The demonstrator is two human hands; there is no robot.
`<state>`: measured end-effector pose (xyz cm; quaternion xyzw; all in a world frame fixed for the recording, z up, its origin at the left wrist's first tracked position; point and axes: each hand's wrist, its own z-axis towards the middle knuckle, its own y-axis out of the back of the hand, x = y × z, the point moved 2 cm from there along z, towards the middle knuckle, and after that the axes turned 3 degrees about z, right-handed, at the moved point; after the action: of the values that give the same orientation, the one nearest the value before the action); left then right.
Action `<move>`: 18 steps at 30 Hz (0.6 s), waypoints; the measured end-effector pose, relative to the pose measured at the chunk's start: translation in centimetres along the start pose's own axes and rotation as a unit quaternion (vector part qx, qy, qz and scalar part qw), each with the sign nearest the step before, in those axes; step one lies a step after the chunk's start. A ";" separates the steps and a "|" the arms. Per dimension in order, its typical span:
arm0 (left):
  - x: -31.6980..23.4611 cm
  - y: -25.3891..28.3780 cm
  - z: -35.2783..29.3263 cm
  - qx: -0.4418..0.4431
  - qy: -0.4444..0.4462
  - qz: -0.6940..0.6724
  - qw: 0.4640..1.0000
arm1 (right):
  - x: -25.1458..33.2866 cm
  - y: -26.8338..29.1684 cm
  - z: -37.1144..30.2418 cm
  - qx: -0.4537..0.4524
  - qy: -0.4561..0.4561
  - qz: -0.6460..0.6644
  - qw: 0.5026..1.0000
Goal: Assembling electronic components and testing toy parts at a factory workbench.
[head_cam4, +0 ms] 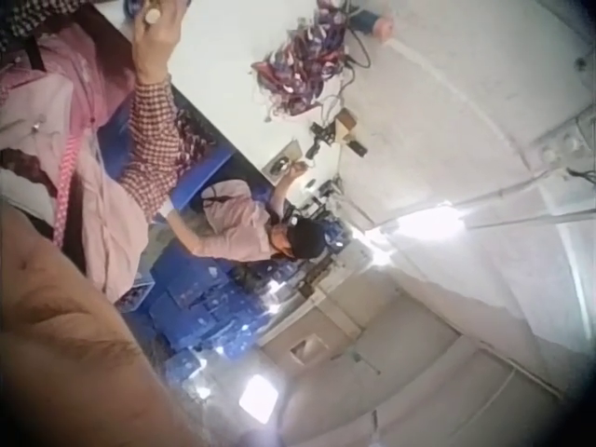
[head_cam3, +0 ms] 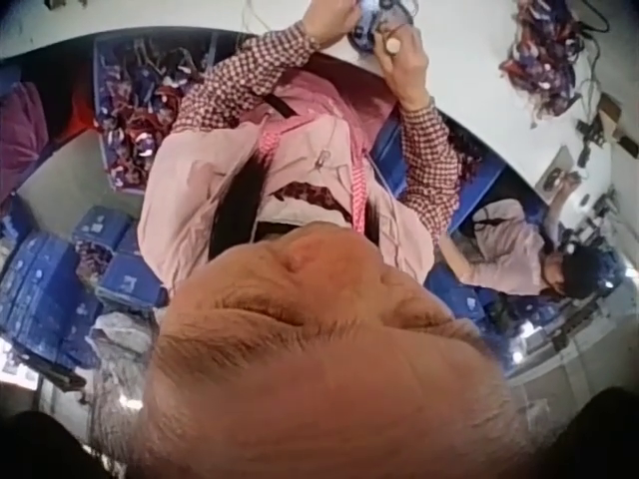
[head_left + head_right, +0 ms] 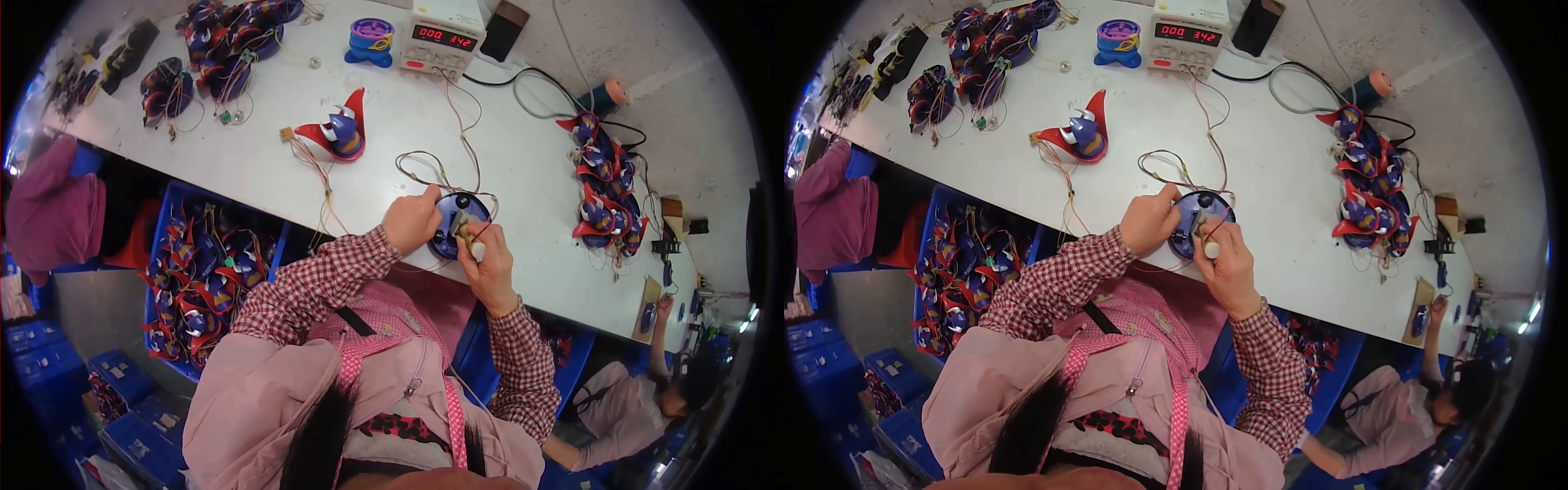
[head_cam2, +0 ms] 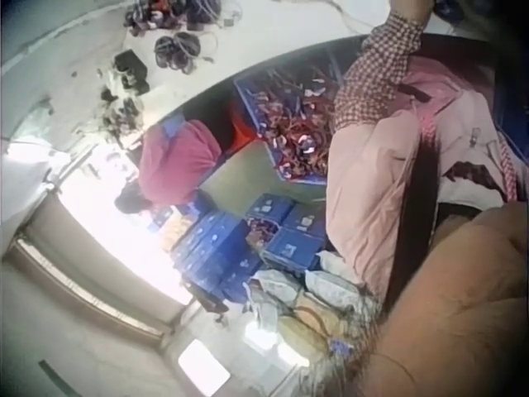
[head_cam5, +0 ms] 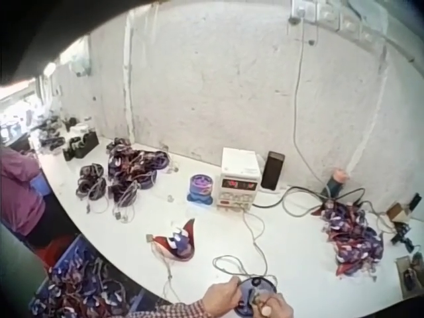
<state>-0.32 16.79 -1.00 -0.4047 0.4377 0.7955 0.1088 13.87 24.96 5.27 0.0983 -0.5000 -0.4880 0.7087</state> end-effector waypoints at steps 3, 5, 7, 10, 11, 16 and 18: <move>-0.2 0.1 0.0 0.002 0.006 -0.010 1.000 | -0.2 -0.2 -0.1 0.007 0.002 -0.001 1.000; -0.2 0.1 0.4 0.004 0.008 -0.010 1.000 | -0.5 -0.4 0.0 0.001 0.004 0.000 1.000; -0.4 0.2 0.4 0.004 0.009 -0.013 1.000 | -0.6 -0.4 0.3 0.013 -0.017 0.006 1.000; -0.1 0.2 0.5 -0.008 0.008 -0.008 1.000 | -0.8 -0.4 1.0 0.033 -0.045 0.024 0.998; -0.1 0.2 0.5 -0.010 0.009 -0.010 1.000 | -1.0 -0.3 1.3 0.048 -0.062 0.033 0.996; 0.0 -0.4 0.4 -0.027 0.016 0.014 0.999 | -2.2 -0.3 2.4 0.093 -0.074 0.067 0.991; -0.3 -0.7 0.6 -0.024 0.018 0.019 0.999 | -2.2 -0.1 2.2 0.097 -0.096 0.072 0.988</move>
<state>-0.08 17.68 -1.01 -0.4131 0.4283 0.8001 0.0761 11.99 27.42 4.88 0.0833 -0.6164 -0.3921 0.6778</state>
